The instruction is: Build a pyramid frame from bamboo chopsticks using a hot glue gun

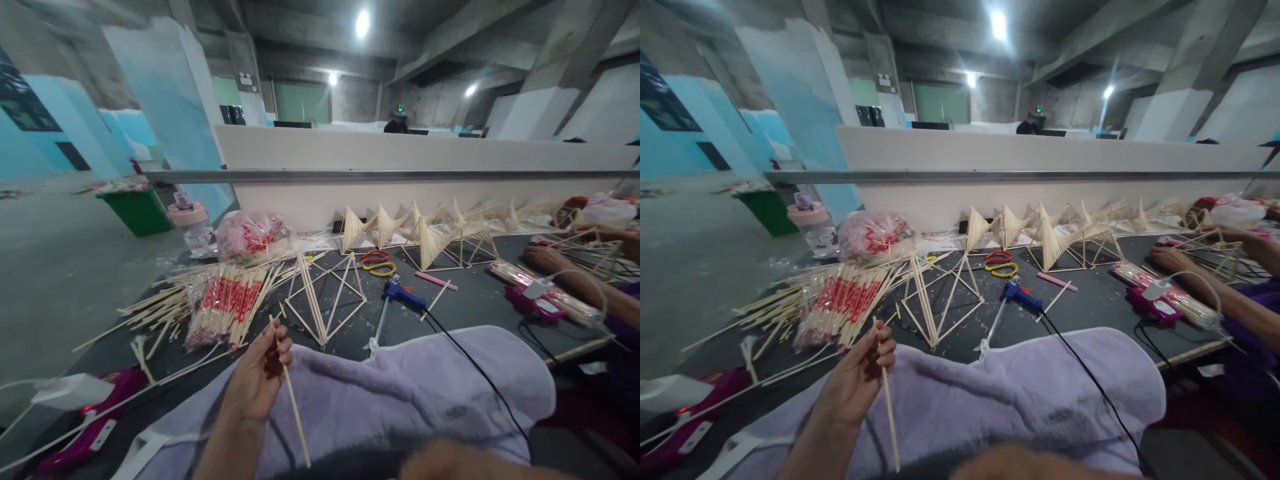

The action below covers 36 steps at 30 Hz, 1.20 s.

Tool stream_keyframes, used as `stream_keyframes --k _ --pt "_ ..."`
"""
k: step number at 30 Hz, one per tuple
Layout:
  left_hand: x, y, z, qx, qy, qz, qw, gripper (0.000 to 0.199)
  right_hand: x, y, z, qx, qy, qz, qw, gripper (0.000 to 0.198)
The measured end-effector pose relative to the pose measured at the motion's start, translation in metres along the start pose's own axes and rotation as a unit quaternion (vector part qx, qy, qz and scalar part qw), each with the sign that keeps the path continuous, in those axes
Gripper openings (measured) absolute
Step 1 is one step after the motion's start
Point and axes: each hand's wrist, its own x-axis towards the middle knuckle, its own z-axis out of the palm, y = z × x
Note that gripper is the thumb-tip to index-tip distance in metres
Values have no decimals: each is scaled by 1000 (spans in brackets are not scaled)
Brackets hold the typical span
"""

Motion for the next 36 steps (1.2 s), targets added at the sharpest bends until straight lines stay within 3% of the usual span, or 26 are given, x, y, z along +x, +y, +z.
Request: stream_keyframes --k 3,4,6,8,10,15,24,30,36 --pt "0 -1 -2 -1 5 -15 1000 18 93 13 -49 -45 9 0 999 43" --pt "-1 -2 -2 1 4 -19 1000 18 127 21 -65 -122 0 12 992 43" --pt "-2 -4 -2 3 6 -20 1000 18 191 44 -91 -290 27 61 955 40" --pt "-4 -5 -4 7 12 -18 1000 19 239 69 -109 -438 -48 108 891 43" --pt "-6 -5 -7 14 14 -21 1000 20 269 94 -117 -467 -87 122 872 46" --pt "-8 -4 -15 38 5 -22 999 19 287 136 -113 -501 -173 123 839 39" --pt "-8 -5 -14 57 -1 -23 998 20 295 163 -111 -545 -204 57 811 48" --pt "-6 -5 -12 66 -4 -29 997 17 301 153 -127 -548 -215 18 808 56" --pt "-6 -4 -11 47 -6 -27 999 20 299 118 -185 -554 -188 22 811 60"
